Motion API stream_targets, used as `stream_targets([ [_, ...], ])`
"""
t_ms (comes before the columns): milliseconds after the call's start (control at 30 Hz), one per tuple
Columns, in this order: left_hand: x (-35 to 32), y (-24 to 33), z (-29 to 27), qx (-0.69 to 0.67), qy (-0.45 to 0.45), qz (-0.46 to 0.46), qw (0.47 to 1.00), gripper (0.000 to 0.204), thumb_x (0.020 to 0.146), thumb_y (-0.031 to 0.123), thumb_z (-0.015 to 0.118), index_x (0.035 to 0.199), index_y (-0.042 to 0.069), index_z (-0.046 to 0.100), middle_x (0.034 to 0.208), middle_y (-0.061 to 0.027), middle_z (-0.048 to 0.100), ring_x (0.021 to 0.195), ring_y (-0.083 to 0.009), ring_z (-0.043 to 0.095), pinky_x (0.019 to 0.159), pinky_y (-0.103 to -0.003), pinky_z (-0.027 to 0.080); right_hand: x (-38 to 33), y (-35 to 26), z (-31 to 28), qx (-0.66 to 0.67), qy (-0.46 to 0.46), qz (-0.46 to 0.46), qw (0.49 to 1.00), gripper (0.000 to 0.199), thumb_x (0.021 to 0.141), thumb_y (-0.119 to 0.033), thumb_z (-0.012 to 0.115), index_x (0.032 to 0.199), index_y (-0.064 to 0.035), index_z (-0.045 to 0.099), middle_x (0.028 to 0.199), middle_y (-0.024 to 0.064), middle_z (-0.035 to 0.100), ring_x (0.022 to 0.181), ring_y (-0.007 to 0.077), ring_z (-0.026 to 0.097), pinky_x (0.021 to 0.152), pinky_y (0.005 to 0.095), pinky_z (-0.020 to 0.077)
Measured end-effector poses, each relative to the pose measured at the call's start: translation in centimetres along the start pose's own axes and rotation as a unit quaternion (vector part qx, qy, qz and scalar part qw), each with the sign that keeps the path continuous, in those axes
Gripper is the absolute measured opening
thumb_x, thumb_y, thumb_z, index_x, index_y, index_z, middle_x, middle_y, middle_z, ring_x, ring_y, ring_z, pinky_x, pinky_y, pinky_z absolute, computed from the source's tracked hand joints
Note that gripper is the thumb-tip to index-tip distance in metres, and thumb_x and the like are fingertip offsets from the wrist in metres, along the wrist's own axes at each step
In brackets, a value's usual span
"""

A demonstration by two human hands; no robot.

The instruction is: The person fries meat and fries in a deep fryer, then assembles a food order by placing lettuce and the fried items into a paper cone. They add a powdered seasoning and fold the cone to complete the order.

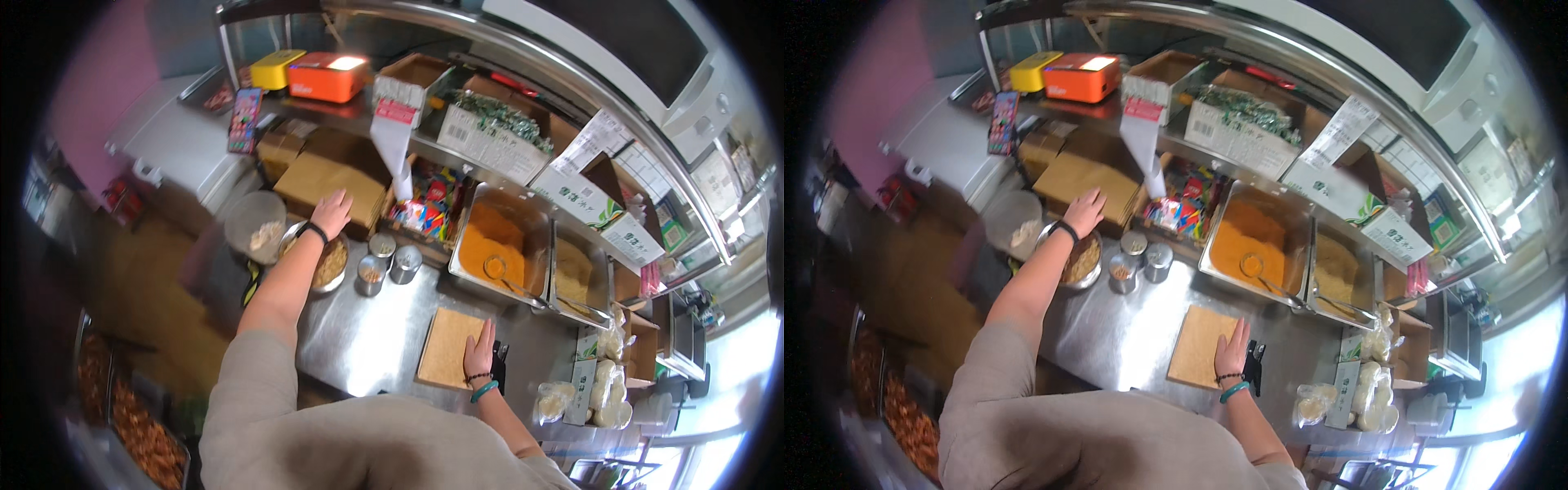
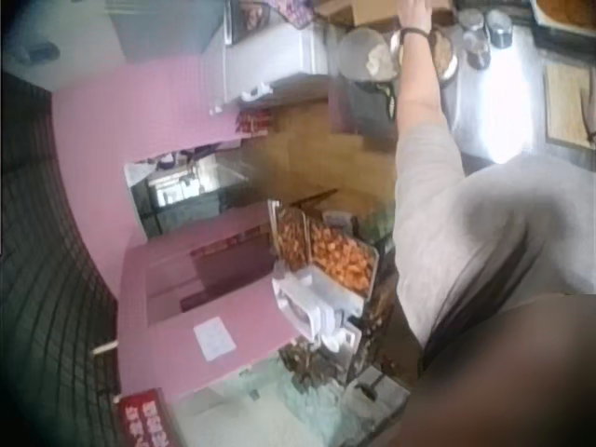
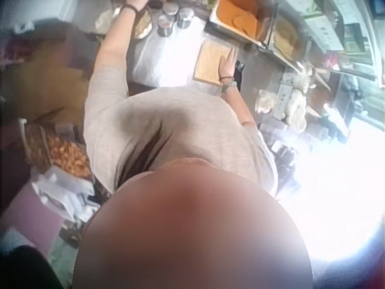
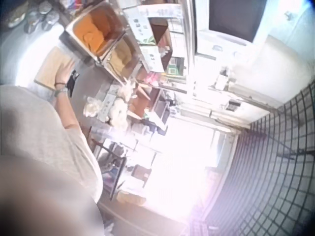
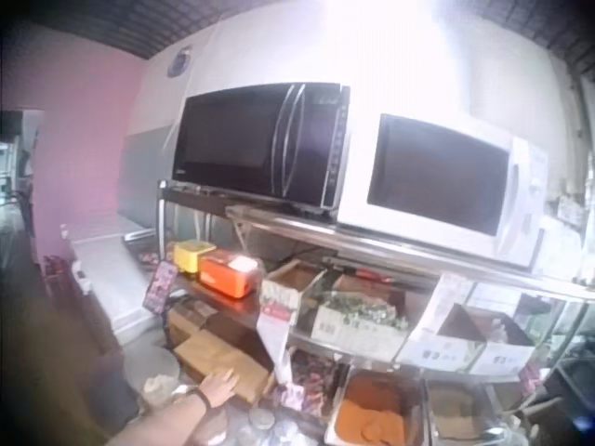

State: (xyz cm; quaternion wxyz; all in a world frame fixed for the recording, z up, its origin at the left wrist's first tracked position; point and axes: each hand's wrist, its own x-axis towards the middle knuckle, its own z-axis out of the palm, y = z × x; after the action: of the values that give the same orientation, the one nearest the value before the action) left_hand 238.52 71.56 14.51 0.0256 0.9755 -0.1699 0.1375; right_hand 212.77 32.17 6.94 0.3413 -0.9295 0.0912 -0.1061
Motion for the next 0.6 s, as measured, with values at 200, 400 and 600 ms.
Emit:
stream_targets([
  [200, 0.7, -1.6, -1.1, -0.043, -0.006, 0.147, 0.988, 0.038, 0.077, 0.017, 0.056, 0.112, 0.003, 0.047, 0.112, -0.0181, 0.049, 0.101, -0.0324, 0.049, 0.085, -0.039, 0.041, -0.6, -1.9, -0.3, -0.034, 0.03, 0.063, 0.997, 0.059, 0.081, -0.018, 0.048, 0.133, -0.0061, 0.022, 0.134, 0.0251, 0.024, 0.118, 0.0399, 0.033, 0.094, 0.0401, 0.0347],
  [400, 1.7, -0.9, -2.6, 0.03, -0.047, 0.119, 0.991, 0.01, 0.077, 0.01, 0.044, 0.083, 0.005, 0.05, 0.078, -0.0124, 0.058, 0.075, -0.0266, 0.058, 0.064, -0.036, 0.047, -0.6, -2.2, -0.3, -0.044, 0.036, 0.07, 0.996, 0.055, 0.082, -0.02, 0.047, 0.131, -0.0043, 0.027, 0.13, 0.0246, 0.031, 0.116, 0.0387, 0.035, 0.093, 0.0397, 0.0357],
  [600, 1.6, -1.2, -4.0, 0.013, 0.127, 0.151, 0.98, 0.003, 0.074, 0.008, 0.046, 0.077, 0.007, 0.047, 0.069, -0.0082, 0.054, 0.069, -0.0238, 0.056, 0.06, -0.034, 0.046, -0.6, -2.0, -0.4, -0.022, 0.051, 0.043, 0.998, 0.054, 0.081, -0.016, 0.049, 0.129, -0.0027, 0.028, 0.129, 0.0236, 0.033, 0.116, 0.038, 0.036, 0.093, 0.039, 0.0355],
])
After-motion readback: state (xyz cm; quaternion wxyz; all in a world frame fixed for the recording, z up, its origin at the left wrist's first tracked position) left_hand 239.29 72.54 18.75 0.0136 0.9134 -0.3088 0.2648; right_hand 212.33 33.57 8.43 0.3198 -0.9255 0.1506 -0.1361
